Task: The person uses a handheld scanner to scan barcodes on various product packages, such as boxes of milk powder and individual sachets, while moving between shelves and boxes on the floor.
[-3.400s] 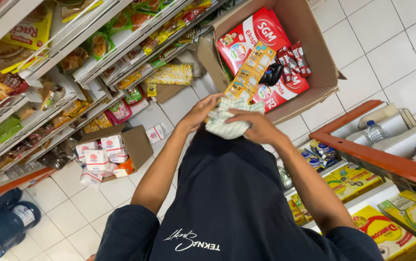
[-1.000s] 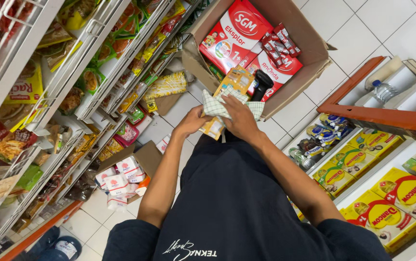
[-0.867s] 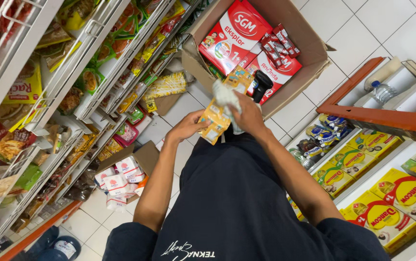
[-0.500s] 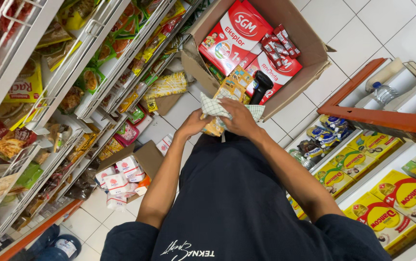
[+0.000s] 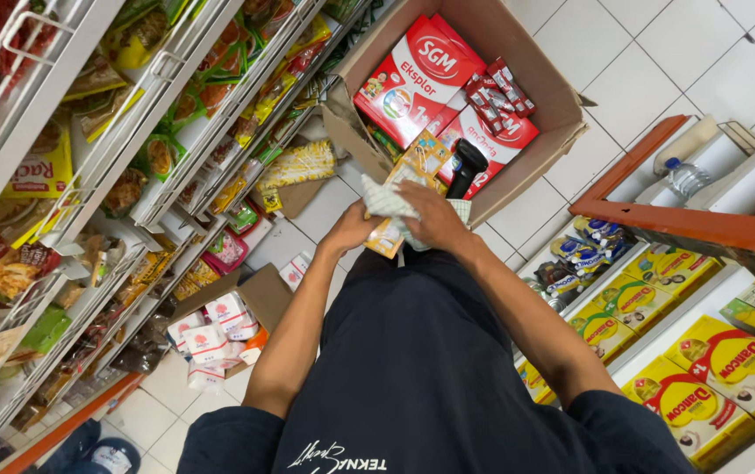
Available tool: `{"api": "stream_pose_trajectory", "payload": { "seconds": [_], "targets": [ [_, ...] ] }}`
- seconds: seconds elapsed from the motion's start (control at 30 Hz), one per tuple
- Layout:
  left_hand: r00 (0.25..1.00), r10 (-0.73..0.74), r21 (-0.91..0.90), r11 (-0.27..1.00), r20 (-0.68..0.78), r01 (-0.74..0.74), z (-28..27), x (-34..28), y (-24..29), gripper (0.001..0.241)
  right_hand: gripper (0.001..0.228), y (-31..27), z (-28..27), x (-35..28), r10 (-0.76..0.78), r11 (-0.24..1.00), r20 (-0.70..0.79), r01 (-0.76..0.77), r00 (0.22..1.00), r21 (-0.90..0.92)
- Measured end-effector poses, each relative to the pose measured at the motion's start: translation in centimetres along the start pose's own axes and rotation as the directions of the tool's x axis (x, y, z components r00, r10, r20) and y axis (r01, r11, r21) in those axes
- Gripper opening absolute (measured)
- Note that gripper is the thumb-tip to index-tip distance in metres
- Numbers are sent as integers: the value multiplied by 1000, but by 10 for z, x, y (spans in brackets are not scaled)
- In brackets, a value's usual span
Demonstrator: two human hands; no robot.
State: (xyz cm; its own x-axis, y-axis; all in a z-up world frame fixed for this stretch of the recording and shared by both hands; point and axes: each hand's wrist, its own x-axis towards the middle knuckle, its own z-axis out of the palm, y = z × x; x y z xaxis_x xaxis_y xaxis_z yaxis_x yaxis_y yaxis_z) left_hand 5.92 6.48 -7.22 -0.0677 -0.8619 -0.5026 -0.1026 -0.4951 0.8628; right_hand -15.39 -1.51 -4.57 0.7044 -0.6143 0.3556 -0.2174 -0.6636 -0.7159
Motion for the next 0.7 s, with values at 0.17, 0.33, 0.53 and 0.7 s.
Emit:
{"api": "stream_pose_trajectory", "payload": {
  "seconds": [0.17, 0.33, 0.53, 0.7],
  "targets": [
    [994, 64, -72, 996, 94, -58, -9, -15, 8, 38, 29, 6, -16, 13, 588, 802, 13, -584, 809, 127],
    [989, 145, -194, 972, 33, -136, 0, -21, 9, 30, 32, -4, -10, 10, 411, 900, 152, -427, 899, 91],
    [981, -192, -91, 977, 19, 193, -3, -32, 17, 31, 44, 12, 0, 1, 182, 983, 54, -181, 982, -23],
    [991, -74, -123, 989, 113, 87, -21, -36, 2, 35, 33, 22, -2, 7, 739, 672, -8, -735, 674, 92]
  ]
}}
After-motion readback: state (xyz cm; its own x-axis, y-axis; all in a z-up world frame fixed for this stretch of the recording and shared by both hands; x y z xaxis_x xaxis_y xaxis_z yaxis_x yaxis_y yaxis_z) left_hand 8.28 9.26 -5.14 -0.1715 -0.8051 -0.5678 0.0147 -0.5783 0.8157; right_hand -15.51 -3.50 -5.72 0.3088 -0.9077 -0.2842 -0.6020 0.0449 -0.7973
